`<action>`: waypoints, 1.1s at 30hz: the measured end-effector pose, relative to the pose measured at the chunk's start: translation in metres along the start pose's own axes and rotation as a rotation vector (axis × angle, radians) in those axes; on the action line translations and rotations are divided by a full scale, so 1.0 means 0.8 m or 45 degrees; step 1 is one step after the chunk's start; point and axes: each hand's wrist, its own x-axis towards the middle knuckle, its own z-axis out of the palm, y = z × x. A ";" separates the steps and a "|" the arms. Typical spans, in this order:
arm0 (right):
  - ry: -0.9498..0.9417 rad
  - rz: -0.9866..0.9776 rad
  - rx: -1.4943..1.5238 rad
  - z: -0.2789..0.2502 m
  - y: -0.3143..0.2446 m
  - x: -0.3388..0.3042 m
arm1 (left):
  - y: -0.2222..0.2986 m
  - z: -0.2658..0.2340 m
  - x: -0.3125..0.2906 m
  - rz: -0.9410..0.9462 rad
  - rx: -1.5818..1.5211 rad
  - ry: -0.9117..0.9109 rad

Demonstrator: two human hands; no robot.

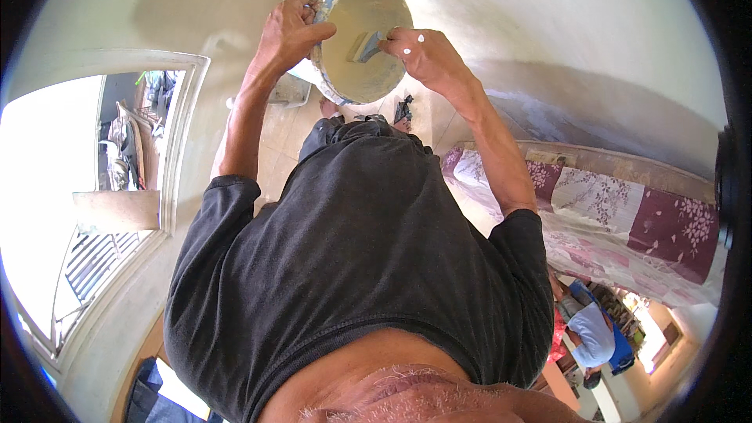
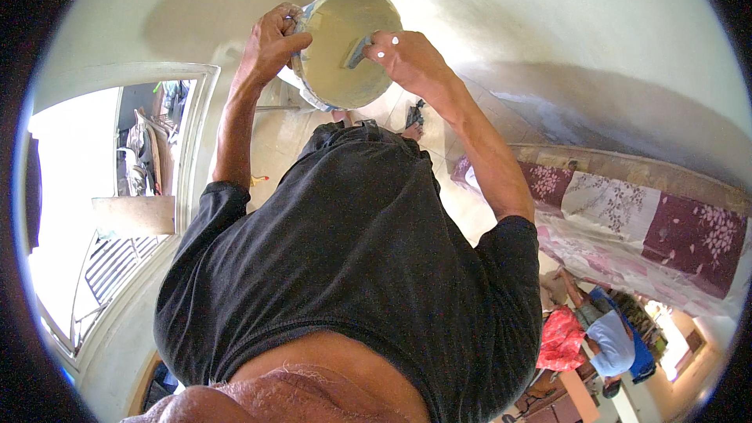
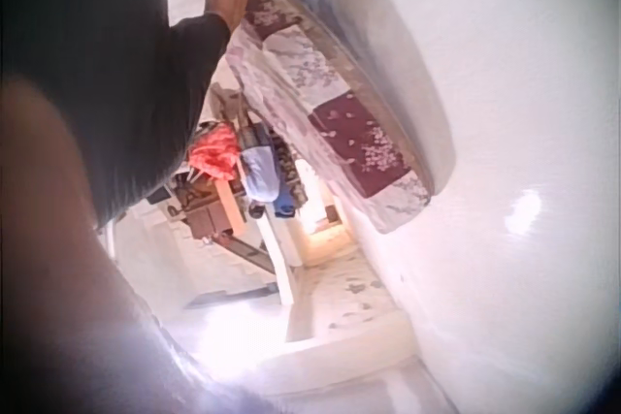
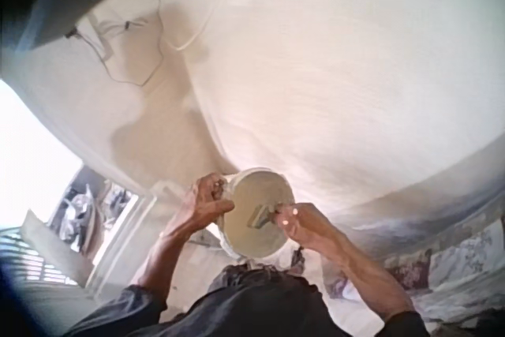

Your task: The person paints an interior wall using a brush, frequently dipping the brush into a small bucket of paint held in their other hand while standing on a ladder.

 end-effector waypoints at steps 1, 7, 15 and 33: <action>-0.008 -0.033 -0.033 0.006 0.003 0.002 | 0.004 0.001 -0.001 0.008 0.011 0.004; -0.085 -0.118 -0.104 0.022 0.004 0.016 | 0.012 0.000 -0.012 -0.029 0.003 0.019; 0.019 0.061 -0.035 0.004 -0.008 0.024 | -0.006 -0.005 -0.023 -0.066 0.106 0.099; -0.184 0.506 0.814 -0.018 -0.030 0.005 | -0.008 0.004 -0.038 -0.195 -0.089 0.289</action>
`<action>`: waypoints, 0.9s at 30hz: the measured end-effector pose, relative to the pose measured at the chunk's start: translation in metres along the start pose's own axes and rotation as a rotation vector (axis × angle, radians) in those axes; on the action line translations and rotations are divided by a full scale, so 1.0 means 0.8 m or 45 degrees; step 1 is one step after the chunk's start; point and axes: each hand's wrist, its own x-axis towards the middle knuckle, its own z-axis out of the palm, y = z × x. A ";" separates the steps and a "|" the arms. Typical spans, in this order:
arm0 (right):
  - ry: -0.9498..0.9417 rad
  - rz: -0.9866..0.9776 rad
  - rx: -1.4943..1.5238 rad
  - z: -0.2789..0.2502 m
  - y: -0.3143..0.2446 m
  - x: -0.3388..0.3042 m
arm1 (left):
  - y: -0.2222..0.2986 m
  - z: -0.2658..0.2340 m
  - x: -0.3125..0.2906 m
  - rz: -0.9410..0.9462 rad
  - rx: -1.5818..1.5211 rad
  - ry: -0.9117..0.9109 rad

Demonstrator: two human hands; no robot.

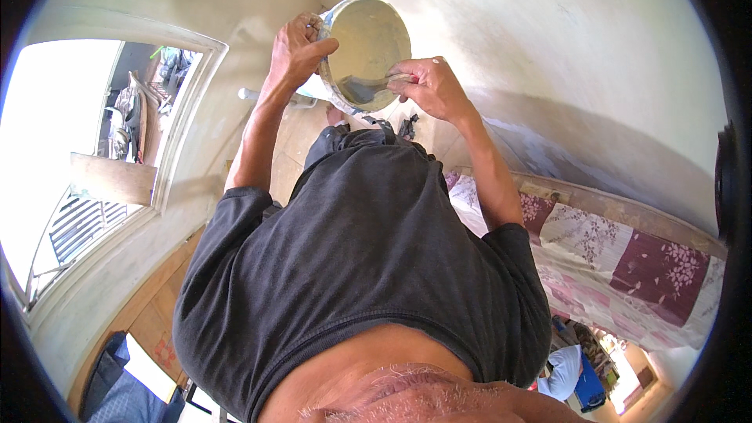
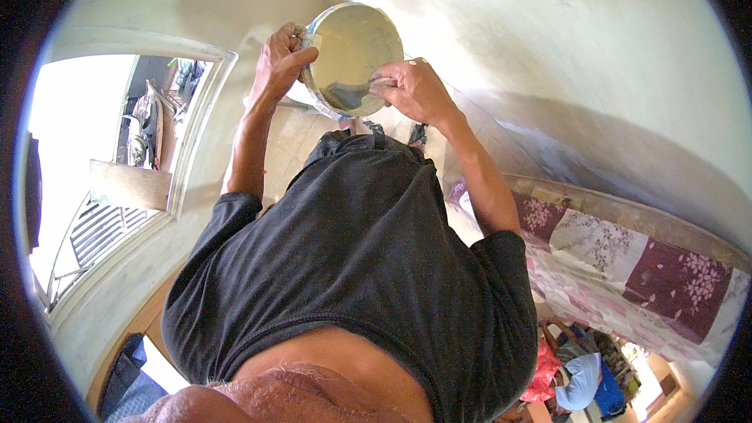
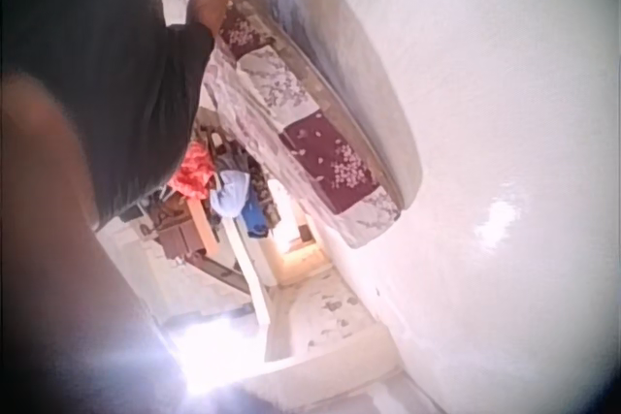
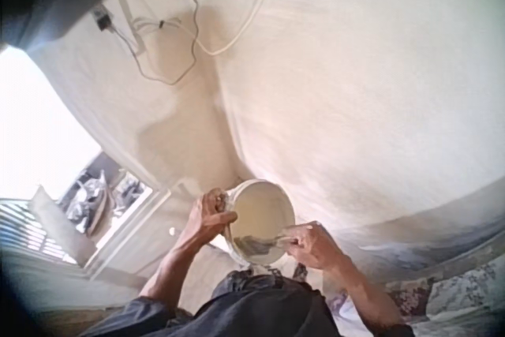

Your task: The person paints an interior wall using a brush, frequently dipping the brush into a small bucket of paint held in their other hand while standing on a ladder.

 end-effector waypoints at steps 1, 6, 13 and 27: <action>-0.078 0.052 0.118 0.001 0.001 0.003 | -0.001 0.001 0.000 0.005 0.017 0.026; 0.057 0.282 0.571 -0.015 0.016 0.017 | 0.004 -0.002 -0.005 -0.024 0.039 0.015; 0.203 0.553 1.502 -0.013 0.088 0.051 | -0.022 0.008 -0.002 0.001 0.156 0.039; -0.062 0.564 1.452 0.017 0.098 0.032 | -0.016 0.029 -0.017 -0.091 0.057 -0.009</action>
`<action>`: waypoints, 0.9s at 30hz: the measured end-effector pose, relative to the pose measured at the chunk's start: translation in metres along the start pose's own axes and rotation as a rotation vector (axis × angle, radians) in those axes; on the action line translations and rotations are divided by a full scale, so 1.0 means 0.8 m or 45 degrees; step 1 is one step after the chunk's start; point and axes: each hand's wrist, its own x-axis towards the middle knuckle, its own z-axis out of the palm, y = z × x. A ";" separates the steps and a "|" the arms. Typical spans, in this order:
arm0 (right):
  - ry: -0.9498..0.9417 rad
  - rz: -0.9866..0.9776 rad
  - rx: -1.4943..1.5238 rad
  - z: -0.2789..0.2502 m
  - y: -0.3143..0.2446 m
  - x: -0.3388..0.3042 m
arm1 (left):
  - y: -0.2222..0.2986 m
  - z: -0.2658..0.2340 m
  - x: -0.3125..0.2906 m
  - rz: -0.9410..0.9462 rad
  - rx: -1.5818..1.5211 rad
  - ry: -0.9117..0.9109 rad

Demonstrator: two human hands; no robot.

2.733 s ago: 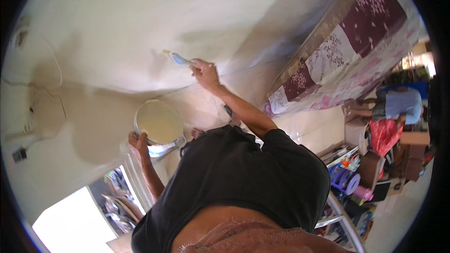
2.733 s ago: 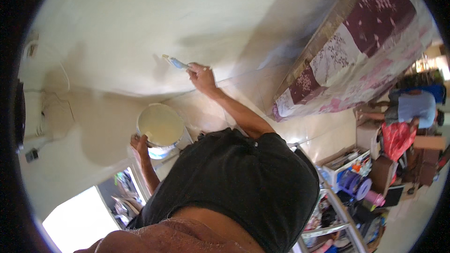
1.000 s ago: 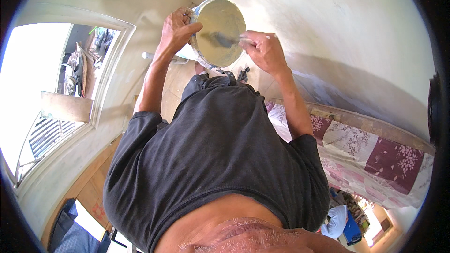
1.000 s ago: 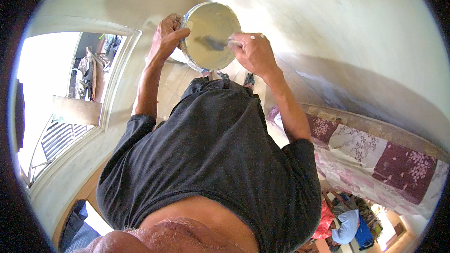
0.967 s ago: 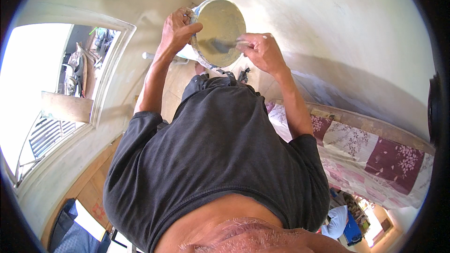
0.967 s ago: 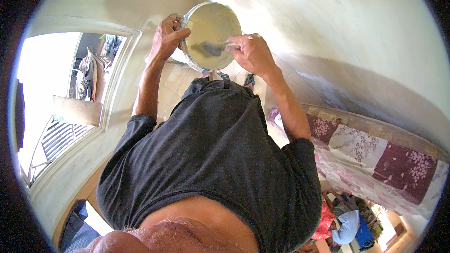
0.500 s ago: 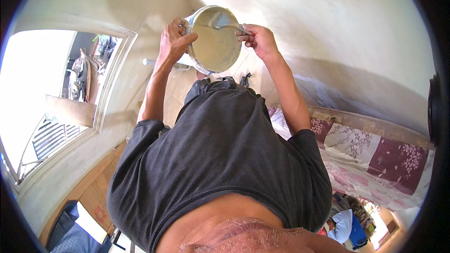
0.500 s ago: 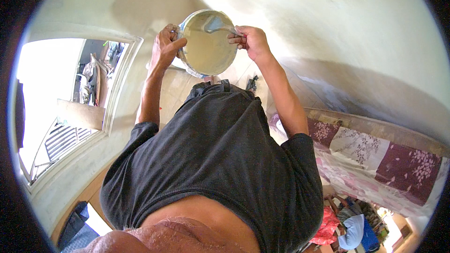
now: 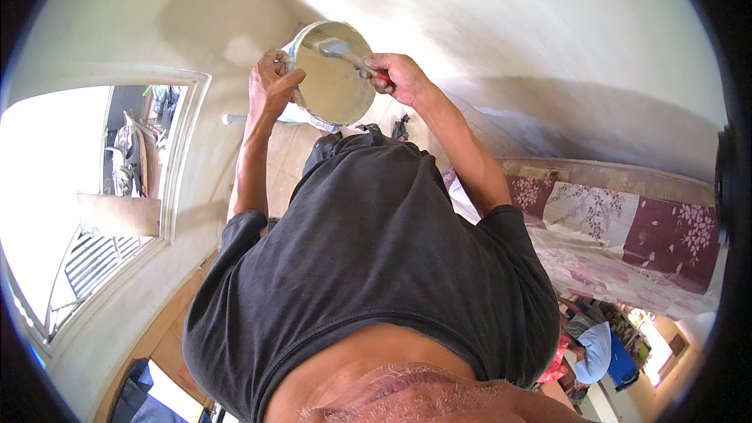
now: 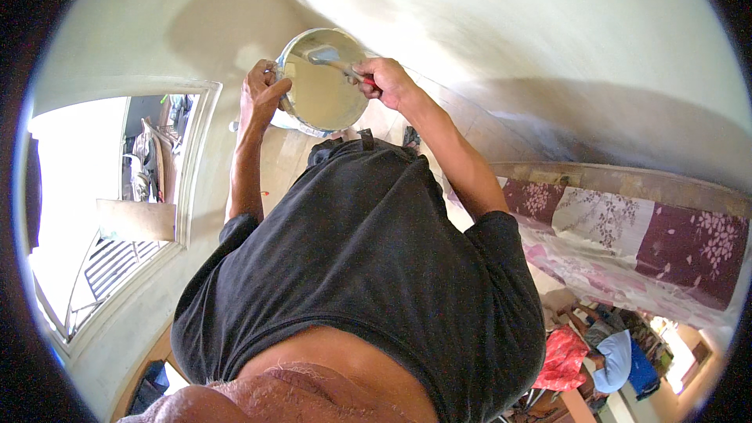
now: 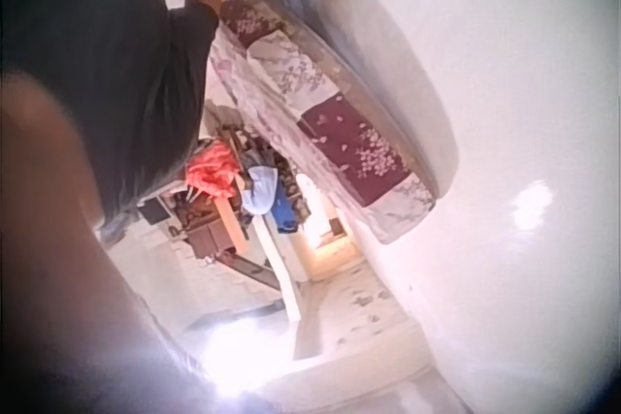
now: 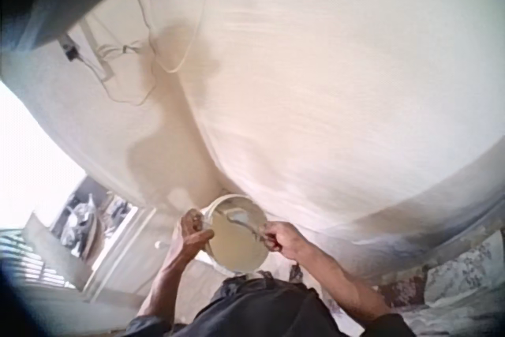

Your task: The person paints an interior wall using a brush, frequently dipping the brush into a small bucket of paint held in their other hand while standing on a ladder.

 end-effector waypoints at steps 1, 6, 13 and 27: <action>0.067 -0.036 0.010 -0.003 0.000 -0.001 | -0.005 0.001 0.002 0.001 0.005 -0.005; 0.223 -0.211 -0.058 -0.013 -0.014 -0.041 | -0.001 0.000 -0.003 -0.034 -0.069 0.047; 0.434 -0.355 -0.909 -0.015 -0.011 -0.042 | -0.002 0.001 0.001 0.012 0.005 0.022; 0.649 -0.484 -0.365 -0.091 -0.015 -0.062 | -0.025 -0.005 -0.005 -0.106 -0.071 0.144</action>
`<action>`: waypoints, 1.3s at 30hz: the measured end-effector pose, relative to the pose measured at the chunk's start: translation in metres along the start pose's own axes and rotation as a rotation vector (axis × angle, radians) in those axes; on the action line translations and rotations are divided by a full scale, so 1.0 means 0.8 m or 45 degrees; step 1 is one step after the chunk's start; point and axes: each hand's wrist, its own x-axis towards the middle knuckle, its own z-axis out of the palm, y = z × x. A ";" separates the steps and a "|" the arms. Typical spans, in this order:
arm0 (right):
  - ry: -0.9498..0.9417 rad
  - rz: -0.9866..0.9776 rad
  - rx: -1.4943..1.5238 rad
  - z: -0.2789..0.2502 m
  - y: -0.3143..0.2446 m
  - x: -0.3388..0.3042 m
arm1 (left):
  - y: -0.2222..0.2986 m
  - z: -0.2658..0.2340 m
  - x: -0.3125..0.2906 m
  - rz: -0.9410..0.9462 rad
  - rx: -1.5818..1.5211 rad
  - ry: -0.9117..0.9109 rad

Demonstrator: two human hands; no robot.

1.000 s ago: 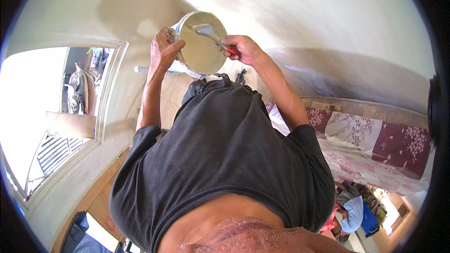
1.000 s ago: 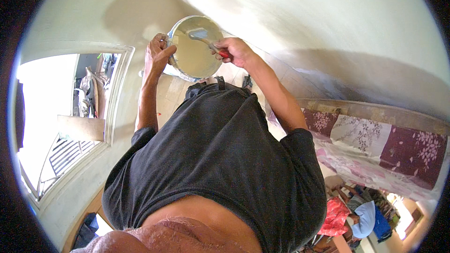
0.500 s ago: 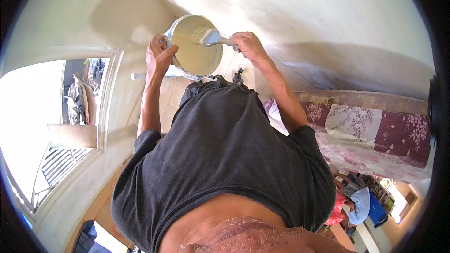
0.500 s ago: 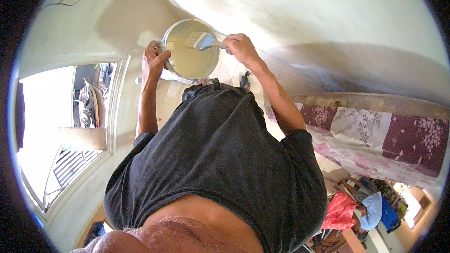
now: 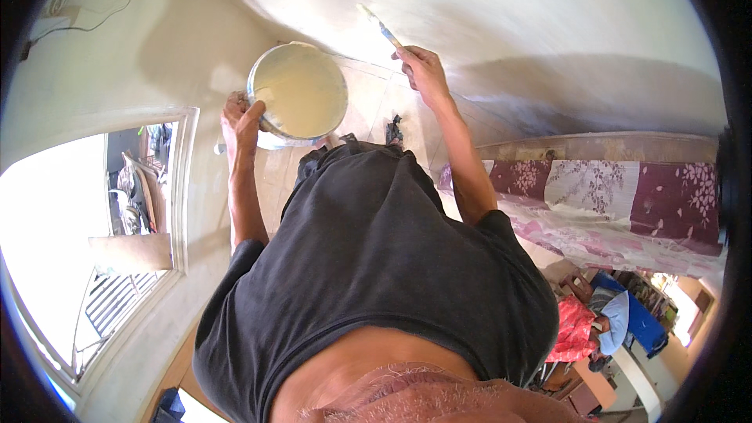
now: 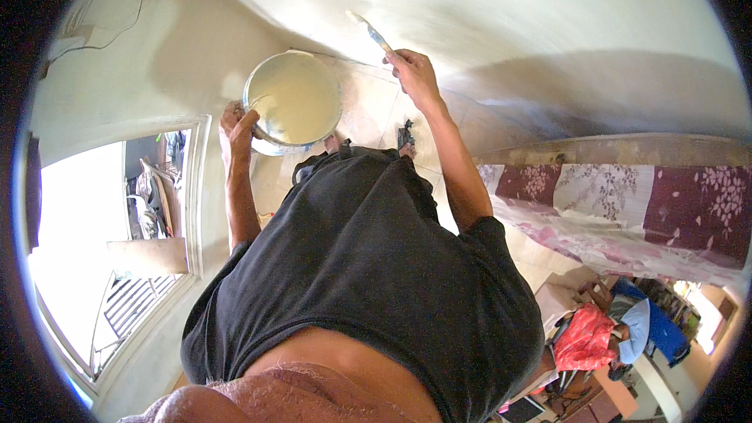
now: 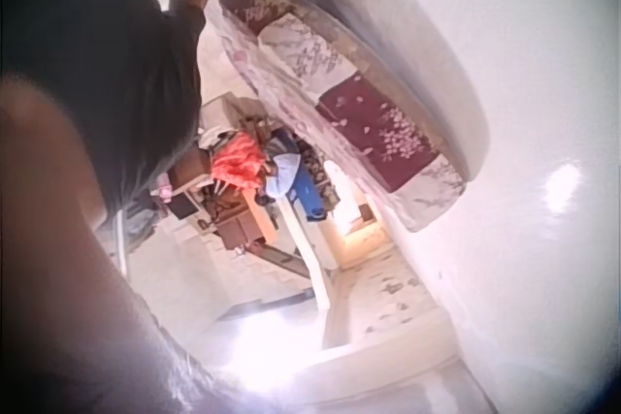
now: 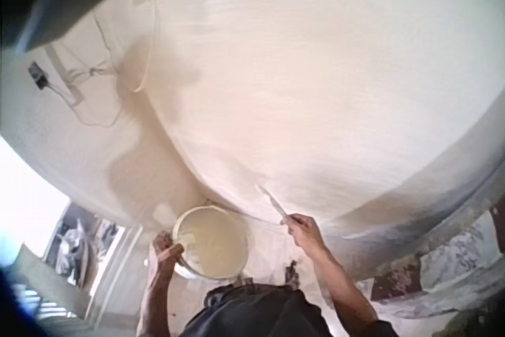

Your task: The person paints an interior wall using a brush, frequently dipping the brush into a small bucket of paint held in their other hand while standing on a ladder.

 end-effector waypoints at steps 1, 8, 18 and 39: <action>0.056 -0.011 -0.057 -0.005 0.015 0.016 | -0.006 -0.004 0.002 0.037 0.080 -0.004; 0.314 -0.149 -0.135 0.001 0.080 0.114 | -0.039 -0.015 0.006 0.085 0.009 0.055; 0.914 -0.146 0.335 -0.149 0.122 0.043 | -0.037 -0.016 0.005 0.097 -0.187 -0.009; 0.702 -0.314 0.019 0.076 0.144 0.164 | -0.054 -0.052 0.032 0.180 -0.250 -0.085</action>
